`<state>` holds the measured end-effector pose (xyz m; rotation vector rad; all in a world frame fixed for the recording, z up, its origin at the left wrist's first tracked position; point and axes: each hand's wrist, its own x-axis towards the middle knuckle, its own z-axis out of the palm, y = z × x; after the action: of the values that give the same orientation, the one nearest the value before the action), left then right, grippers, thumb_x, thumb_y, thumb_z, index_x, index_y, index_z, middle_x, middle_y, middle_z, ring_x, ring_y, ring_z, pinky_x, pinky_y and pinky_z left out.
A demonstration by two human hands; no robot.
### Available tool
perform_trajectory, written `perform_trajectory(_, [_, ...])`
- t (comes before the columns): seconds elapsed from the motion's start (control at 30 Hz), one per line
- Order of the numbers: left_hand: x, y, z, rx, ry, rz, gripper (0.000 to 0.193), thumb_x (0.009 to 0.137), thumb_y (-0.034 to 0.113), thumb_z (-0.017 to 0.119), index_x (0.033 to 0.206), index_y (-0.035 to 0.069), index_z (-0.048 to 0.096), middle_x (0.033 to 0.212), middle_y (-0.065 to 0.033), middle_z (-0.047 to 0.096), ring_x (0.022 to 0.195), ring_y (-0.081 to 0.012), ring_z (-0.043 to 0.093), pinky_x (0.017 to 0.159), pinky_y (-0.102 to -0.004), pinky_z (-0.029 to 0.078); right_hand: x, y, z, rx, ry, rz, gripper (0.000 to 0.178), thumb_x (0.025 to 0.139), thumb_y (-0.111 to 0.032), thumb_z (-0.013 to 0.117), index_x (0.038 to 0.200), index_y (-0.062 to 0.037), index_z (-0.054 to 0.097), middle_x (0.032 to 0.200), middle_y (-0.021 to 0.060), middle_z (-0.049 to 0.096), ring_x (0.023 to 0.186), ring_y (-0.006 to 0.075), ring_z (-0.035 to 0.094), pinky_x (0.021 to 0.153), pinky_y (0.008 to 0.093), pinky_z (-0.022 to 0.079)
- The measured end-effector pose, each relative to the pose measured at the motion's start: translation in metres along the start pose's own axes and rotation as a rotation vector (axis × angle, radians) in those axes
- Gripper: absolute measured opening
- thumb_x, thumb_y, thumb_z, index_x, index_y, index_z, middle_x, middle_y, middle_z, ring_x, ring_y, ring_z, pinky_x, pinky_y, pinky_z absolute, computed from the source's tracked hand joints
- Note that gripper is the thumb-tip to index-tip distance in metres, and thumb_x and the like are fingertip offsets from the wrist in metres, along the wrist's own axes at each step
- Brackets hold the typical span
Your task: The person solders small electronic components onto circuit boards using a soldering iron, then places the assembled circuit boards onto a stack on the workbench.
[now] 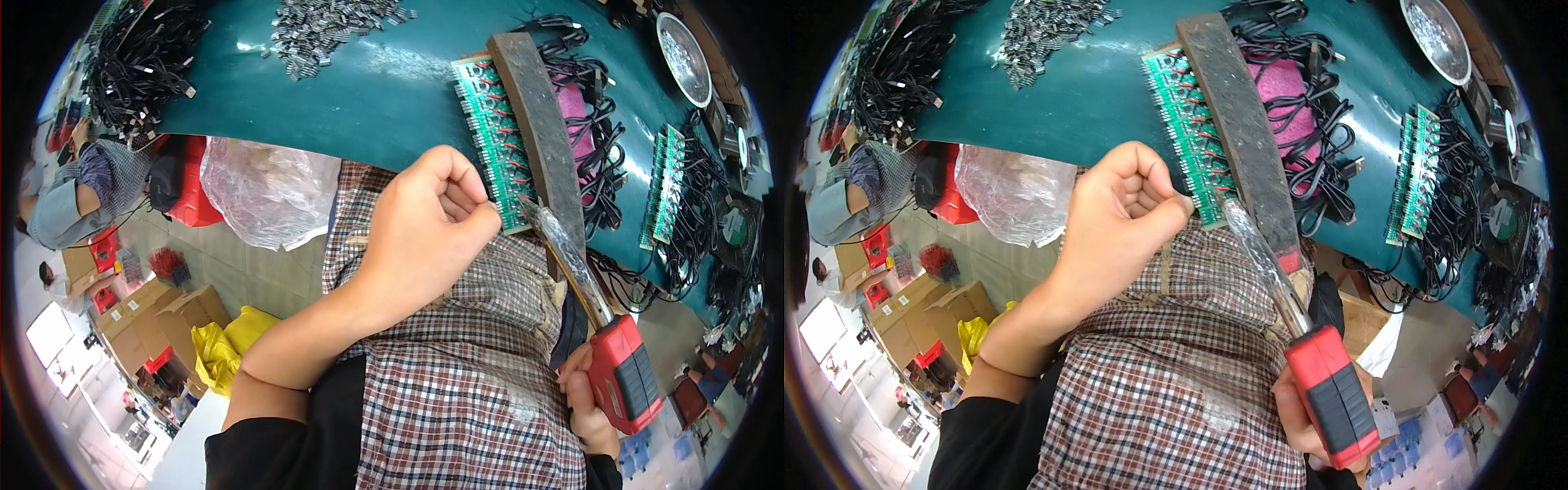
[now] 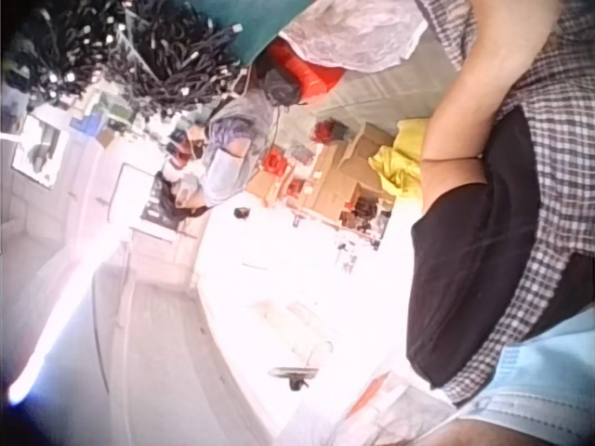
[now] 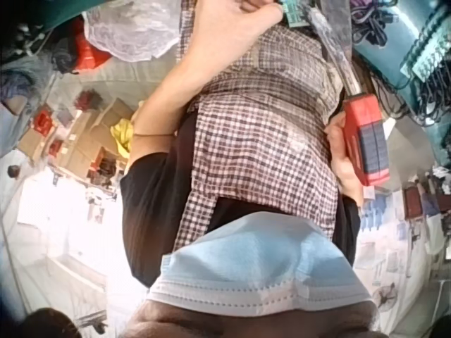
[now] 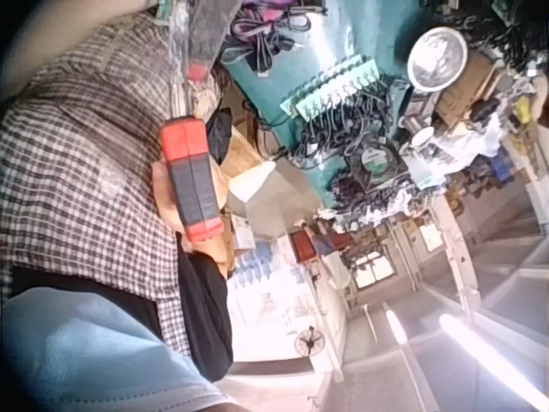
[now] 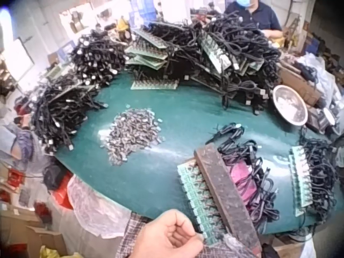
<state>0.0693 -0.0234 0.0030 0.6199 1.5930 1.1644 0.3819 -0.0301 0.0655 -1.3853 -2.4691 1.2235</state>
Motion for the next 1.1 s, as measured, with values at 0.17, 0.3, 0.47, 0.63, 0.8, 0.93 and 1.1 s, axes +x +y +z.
perform_trajectory(0.17, [0.002,0.002,-0.008,0.000,-0.034,-0.020,0.018,0.089,0.000,0.073,0.093,0.004,0.056,0.082,0.0011,0.065,0.071,-0.0013,0.059,0.065,-0.0178,0.048,0.013,-0.029,-0.010,0.152,-0.030,0.268,0.007,0.083,-0.015,0.075,0.084,-0.0097,0.070,0.079,0.0019,0.069,0.074,0.0249,0.066,0.070,0.0379,0.052])
perform_trajectory(0.3, [0.022,0.006,-0.045,0.217,0.130,0.157,0.011,0.090,0.009,0.075,0.095,0.002,0.068,0.083,-0.0045,0.071,0.070,-0.0110,0.066,0.065,-0.0251,0.052,0.010,-0.025,-0.005,0.417,-0.013,0.378,0.019,0.093,-0.024,0.066,0.084,-0.0089,0.059,0.081,0.0043,0.062,0.069,0.0165,0.055,0.064,0.0314,0.043])
perform_trajectory(0.47, [0.060,0.017,-0.095,0.845,0.650,0.388,0.017,0.086,0.020,0.077,0.094,0.006,0.074,0.081,-0.0057,0.072,0.067,-0.0163,0.066,0.065,-0.0318,0.052,0.014,-0.029,-0.005,0.558,0.005,0.342,0.031,0.100,-0.033,0.059,0.086,-0.0075,0.050,0.082,0.0065,0.055,0.060,0.0081,0.043,0.055,0.0246,0.036])
perform_trajectory(0.63, [0.073,0.014,-0.104,1.039,0.712,0.435,0.018,0.086,0.024,0.078,0.089,0.007,0.077,0.082,-0.0027,0.072,0.064,-0.0139,0.063,0.064,-0.0312,0.050,0.007,-0.025,-0.011,0.156,-0.007,0.294,0.013,0.080,-0.012,0.076,0.092,-0.0079,0.073,0.083,0.0057,0.070,0.083,0.0276,0.066,0.076,0.0401,0.052])
perform_trajectory(0.8, [0.075,0.010,-0.096,1.123,0.740,0.542,0.015,0.085,0.023,0.074,0.082,0.008,0.074,0.083,-0.0062,0.072,0.072,-0.0251,0.070,0.066,-0.0373,0.054,0.005,-0.009,-0.007,0.201,-0.002,0.237,0.023,0.073,-0.011,0.079,0.094,-0.0057,0.073,0.085,0.0107,0.068,0.071,0.0291,0.066,0.066,0.0394,0.053])
perform_trajectory(0.93, [0.064,0.023,-0.079,0.540,0.622,0.317,0.014,0.089,0.015,0.072,0.090,0.001,0.072,0.087,-0.0088,0.075,0.076,-0.0175,0.072,0.068,-0.0285,0.055,0.007,-0.005,-0.004,0.239,-0.010,0.097,0.031,0.068,-0.008,0.078,0.098,-0.0031,0.072,0.085,0.0123,0.068,0.065,0.0296,0.066,0.057,0.0374,0.052])
perform_trajectory(1.1, [0.044,0.021,-0.064,0.142,0.321,0.228,0.012,0.087,0.002,0.073,0.096,-0.006,0.069,0.087,-0.0075,0.073,0.080,-0.0114,0.070,0.073,-0.0244,0.057,0.004,-0.002,-0.002,0.188,-0.004,0.087,0.038,0.064,-0.006,0.078,0.101,-0.0031,0.071,0.086,0.0125,0.068,0.066,0.0302,0.068,0.058,0.0376,0.053])
